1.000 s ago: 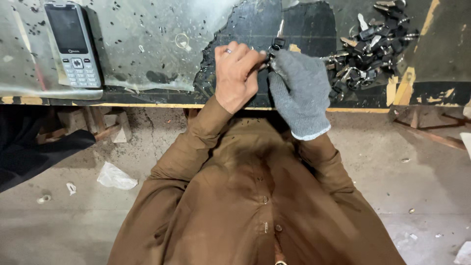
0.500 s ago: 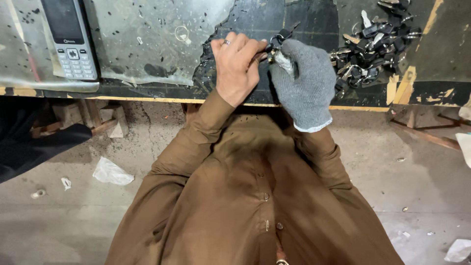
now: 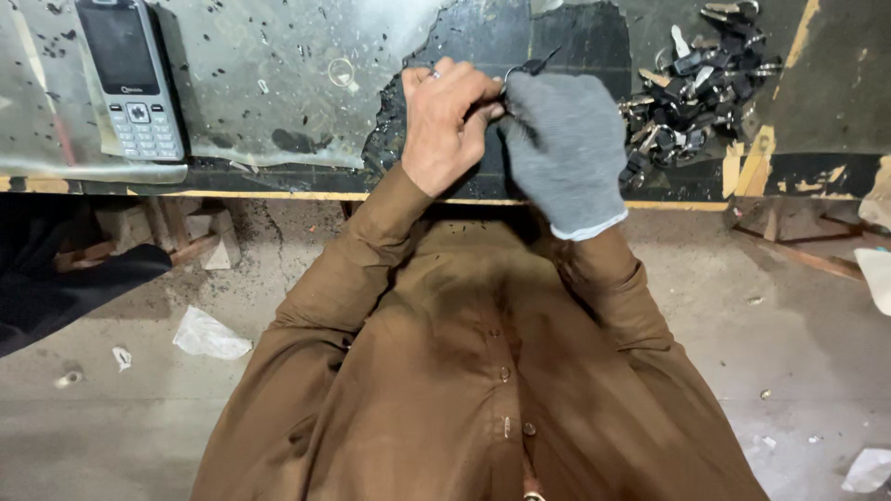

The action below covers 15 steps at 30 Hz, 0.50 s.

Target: The person sits at a workbench assembling keys, picking key heads and key blanks from piles and pressing the blanks into the plastic key heads one at a time, setting finished keys aside. The person wears a glove on one hand and works through a pile of key components.

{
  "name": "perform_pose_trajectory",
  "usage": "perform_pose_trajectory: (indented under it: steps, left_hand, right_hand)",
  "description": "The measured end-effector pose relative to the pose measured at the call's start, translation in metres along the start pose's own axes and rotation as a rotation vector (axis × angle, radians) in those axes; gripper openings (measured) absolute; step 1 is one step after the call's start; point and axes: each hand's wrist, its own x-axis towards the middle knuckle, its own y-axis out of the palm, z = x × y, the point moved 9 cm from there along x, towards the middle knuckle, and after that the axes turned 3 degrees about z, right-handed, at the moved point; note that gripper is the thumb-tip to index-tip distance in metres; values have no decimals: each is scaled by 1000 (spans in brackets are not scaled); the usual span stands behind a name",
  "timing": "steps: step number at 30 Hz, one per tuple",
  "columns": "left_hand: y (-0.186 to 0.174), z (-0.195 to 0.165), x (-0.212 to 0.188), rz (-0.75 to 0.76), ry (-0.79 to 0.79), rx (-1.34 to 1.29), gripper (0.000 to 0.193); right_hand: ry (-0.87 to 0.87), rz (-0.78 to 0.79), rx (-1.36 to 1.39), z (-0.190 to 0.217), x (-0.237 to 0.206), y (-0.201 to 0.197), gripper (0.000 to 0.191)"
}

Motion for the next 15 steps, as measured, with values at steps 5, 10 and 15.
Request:
perform_pose_trajectory:
  steps: [5,10,15]
  left_hand:
    - [2,1,0,-5,-14,9,17]
    - [3,4,2,48,6,-34,19]
    - [4,3,1,21,3,2,16]
  right_hand:
    - [51,-82,155,-11,-8,-13,29]
    - [9,30,-214,5,-1,10,25]
    - [10,121,-325,0,9,27,16]
